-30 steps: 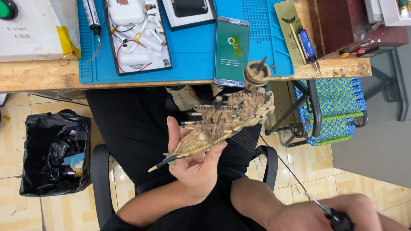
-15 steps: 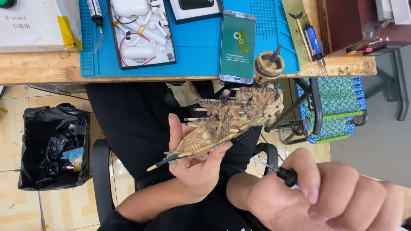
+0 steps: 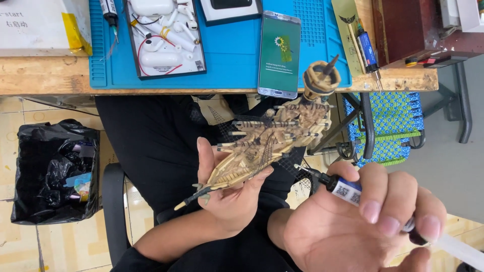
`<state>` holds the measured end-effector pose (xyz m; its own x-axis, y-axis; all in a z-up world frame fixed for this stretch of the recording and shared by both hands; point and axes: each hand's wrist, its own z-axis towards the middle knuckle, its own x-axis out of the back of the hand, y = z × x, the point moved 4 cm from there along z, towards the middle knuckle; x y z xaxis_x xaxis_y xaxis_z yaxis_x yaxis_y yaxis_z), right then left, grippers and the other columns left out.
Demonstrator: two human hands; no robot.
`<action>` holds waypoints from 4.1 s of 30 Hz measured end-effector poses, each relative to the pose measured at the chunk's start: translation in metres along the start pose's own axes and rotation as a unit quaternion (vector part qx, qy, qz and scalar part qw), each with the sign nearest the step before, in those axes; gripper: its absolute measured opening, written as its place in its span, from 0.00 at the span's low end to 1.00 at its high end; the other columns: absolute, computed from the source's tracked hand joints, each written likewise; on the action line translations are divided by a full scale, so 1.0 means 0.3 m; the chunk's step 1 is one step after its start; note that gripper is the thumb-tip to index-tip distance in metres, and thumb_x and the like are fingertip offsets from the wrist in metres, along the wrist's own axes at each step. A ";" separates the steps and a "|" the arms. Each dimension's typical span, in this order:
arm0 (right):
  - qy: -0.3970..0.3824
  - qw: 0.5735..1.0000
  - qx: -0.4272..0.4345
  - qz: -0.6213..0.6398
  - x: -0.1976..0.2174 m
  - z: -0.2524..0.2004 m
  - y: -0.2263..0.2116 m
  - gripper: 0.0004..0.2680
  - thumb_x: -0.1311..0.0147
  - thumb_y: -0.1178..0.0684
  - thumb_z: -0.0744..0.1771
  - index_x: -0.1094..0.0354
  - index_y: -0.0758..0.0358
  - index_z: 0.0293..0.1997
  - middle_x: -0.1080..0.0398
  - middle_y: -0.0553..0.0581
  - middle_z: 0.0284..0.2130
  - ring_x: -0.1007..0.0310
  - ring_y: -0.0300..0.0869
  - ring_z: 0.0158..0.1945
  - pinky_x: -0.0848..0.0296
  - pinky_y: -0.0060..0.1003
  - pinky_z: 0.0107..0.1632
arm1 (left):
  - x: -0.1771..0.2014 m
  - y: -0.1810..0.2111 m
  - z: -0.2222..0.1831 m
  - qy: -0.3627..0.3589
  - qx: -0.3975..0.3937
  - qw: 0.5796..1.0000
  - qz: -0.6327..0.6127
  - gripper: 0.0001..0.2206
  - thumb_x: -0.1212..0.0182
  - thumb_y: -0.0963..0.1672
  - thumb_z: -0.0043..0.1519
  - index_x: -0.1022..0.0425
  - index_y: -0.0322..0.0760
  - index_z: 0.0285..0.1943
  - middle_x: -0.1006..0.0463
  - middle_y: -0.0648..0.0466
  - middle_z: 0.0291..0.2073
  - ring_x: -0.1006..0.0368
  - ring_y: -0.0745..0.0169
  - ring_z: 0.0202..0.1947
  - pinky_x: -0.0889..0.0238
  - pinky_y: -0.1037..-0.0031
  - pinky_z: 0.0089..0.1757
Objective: Applying adhesive to the masts and rigging of a wooden model ship using a syringe applicator.
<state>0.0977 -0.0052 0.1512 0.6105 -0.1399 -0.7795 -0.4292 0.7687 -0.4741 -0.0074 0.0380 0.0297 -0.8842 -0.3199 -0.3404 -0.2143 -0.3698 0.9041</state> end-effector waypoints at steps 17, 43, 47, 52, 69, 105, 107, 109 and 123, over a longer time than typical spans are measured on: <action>0.189 0.963 0.188 -0.051 -0.026 0.001 -0.047 0.24 0.47 0.58 0.76 0.48 0.54 0.86 0.44 0.54 0.55 0.40 0.41 0.63 0.27 0.43 0.80 | -0.027 -0.037 0.065 -0.016 -0.020 1.000 0.004 0.48 0.19 0.39 0.59 0.51 0.26 0.86 0.23 0.42 0.51 0.23 0.58 0.52 0.22 0.68 0.57; 0.071 0.915 0.133 -0.375 -0.017 -0.016 0.082 0.11 0.36 0.49 0.74 0.35 0.54 0.59 0.34 0.56 0.53 0.22 0.47 0.55 0.16 0.48 0.63 | -0.015 0.024 0.033 -0.005 -0.021 0.999 -0.025 0.49 0.17 0.39 0.57 0.49 0.30 0.87 0.23 0.45 0.48 0.24 0.59 0.50 0.21 0.66 0.55; 0.076 0.906 0.134 -0.395 -0.015 -0.014 0.096 0.14 0.34 0.46 0.73 0.37 0.56 0.60 0.36 0.59 0.51 0.26 0.46 0.54 0.18 0.41 0.68 | -0.009 0.036 0.031 -0.015 -0.036 0.999 -0.004 0.50 0.16 0.41 0.57 0.49 0.31 0.87 0.22 0.48 0.44 0.23 0.62 0.46 0.20 0.69 0.52; 0.044 0.910 0.118 -0.395 -0.029 -0.021 0.113 0.13 0.34 0.47 0.72 0.38 0.50 0.57 0.39 0.56 0.49 0.26 0.47 0.49 0.18 0.49 0.59 | -0.010 0.047 0.013 -0.025 -0.033 0.999 -0.003 0.48 0.17 0.43 0.58 0.46 0.34 0.86 0.20 0.45 0.51 0.19 0.58 0.52 0.20 0.65 0.55; 0.019 0.855 0.109 -0.506 -0.047 -0.034 0.052 0.13 0.40 0.41 0.77 0.38 0.49 0.65 0.39 0.55 0.56 0.34 0.43 0.61 0.21 0.42 0.70 | -0.038 0.136 0.065 -0.091 -0.104 0.989 -0.052 0.42 0.21 0.40 0.66 0.47 0.42 0.87 0.21 0.33 0.57 0.17 0.41 0.56 0.16 0.55 0.56; 0.012 0.730 0.063 -0.680 -0.110 -0.044 0.059 0.16 0.55 0.44 0.78 0.51 0.60 0.72 0.45 0.64 0.65 0.35 0.51 0.69 0.27 0.41 0.77 | -0.057 0.179 0.064 -0.030 -0.057 0.994 -0.085 0.20 0.38 0.36 0.76 0.30 0.40 0.76 0.19 0.32 0.56 0.12 0.36 0.57 0.13 0.66 0.56; 0.020 0.739 0.115 -0.663 -0.126 -0.037 0.078 0.15 0.50 0.41 0.77 0.45 0.61 0.63 0.42 0.63 0.56 0.32 0.49 0.57 0.18 0.45 0.70 | -0.048 0.154 0.069 -0.079 -0.107 0.984 -0.117 0.39 0.22 0.37 0.65 0.40 0.45 0.85 0.27 0.34 0.52 0.15 0.27 0.59 0.15 0.54 0.54; 0.042 0.795 0.123 -0.592 -0.094 -0.037 0.089 0.14 0.43 0.41 0.75 0.42 0.56 0.61 0.40 0.61 0.53 0.31 0.46 0.55 0.17 0.45 0.66 | -0.046 0.141 0.060 -0.083 -0.094 0.983 -0.135 0.41 0.22 0.35 0.63 0.41 0.45 0.85 0.25 0.33 0.53 0.16 0.31 0.56 0.15 0.53 0.54; -0.003 0.873 0.096 -0.479 -0.081 -0.054 0.031 0.14 0.35 0.52 0.69 0.40 0.57 0.55 0.34 0.61 0.43 0.14 0.47 0.44 0.08 0.33 0.55 | 0.125 -0.035 -0.137 0.014 -0.037 0.996 0.085 0.57 0.19 0.45 0.56 0.59 0.36 0.91 0.50 0.47 0.88 0.43 0.57 0.82 0.43 0.56 0.78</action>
<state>0.0681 -0.0048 0.1591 0.6316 -0.7729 -0.0610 0.3995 0.3919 -0.8287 -0.0213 -0.0060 -0.0031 -0.8933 -0.4062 -0.1925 -0.0309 -0.3717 0.9278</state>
